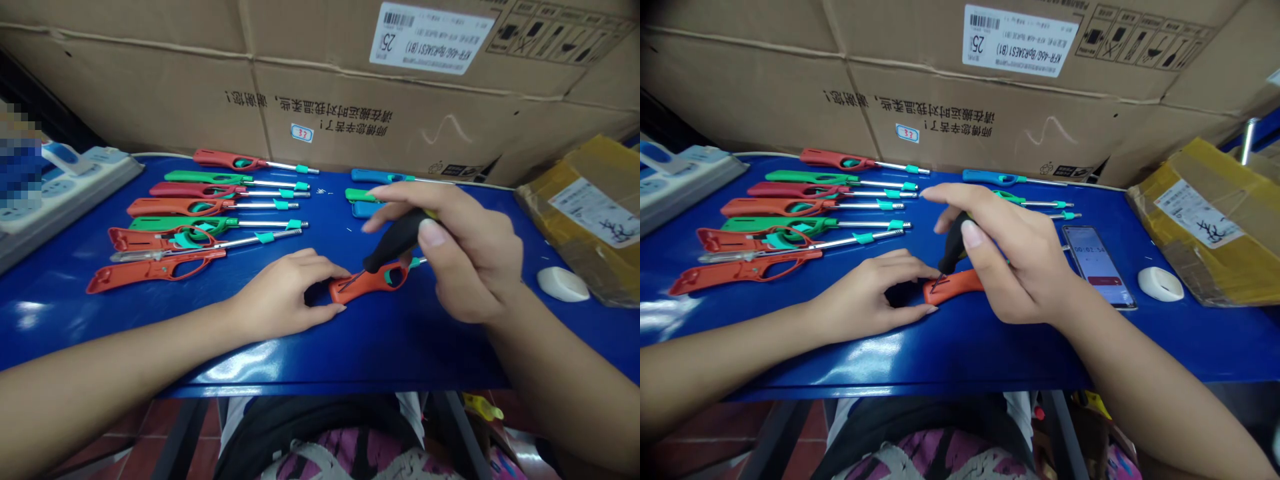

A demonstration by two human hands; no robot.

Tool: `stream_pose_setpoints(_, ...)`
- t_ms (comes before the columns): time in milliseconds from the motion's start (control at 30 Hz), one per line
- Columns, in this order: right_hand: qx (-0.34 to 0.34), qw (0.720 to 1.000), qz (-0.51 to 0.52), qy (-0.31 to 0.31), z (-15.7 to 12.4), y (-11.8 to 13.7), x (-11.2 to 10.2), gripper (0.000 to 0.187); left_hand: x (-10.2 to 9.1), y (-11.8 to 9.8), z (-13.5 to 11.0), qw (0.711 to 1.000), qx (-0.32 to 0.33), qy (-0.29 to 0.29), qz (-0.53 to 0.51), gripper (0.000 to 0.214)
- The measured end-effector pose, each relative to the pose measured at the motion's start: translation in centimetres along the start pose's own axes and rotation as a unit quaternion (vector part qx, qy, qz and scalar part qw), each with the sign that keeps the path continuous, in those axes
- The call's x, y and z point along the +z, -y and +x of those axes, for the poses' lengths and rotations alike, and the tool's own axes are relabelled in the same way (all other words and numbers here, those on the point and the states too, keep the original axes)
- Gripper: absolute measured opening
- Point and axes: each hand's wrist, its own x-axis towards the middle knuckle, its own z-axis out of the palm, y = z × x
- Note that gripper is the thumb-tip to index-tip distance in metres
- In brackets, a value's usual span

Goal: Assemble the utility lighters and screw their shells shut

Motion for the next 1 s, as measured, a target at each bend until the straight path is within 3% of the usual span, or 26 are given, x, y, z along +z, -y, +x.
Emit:
stream_pose_setpoints(167, -0.068, 0.993, -0.077, -0.056, 0.1, -0.4, 0.0, 0.012, 0.0, 0.0, 0.0, 1.0, 0.005, -0.001, -0.011, 0.036)
stream_pose_setpoints(333, -0.032, 0.999, -0.009, 0.001, -0.1, 0.0, 0.2, 0.042, 0.0, 0.0, 0.0, 1.0, 0.002, 0.002, -0.003, 0.034)
stream_pose_setpoints(500, -0.065, 0.991, -0.111, -0.043, -0.1, 0.3, 0.5, 0.016, 0.0, 0.0, 0.0, 1.0, 0.004, -0.004, -0.001, 0.037)
stream_pose_setpoints(700, -0.027, 1.0, 0.003, 0.001, -0.3, 0.2, 0.7, 0.047, 0.1, 0.0, 0.0, 1.0, 0.0, 0.001, -0.003, 0.033)
stream_pose_setpoints(900, -0.079, 0.989, -0.092, -0.088, -0.3, 0.3, 1.0, 0.03, 0.1, 0.1, -0.1, 1.0, 0.008, -0.004, -0.003, 0.032)
stream_pose_setpoints(1000, -0.045, 0.998, -0.016, -0.05, -0.4, 0.4, 0.8, 0.038, 0.1, 0.1, -0.1, 1.0, 0.006, 0.001, -0.007, 0.033)
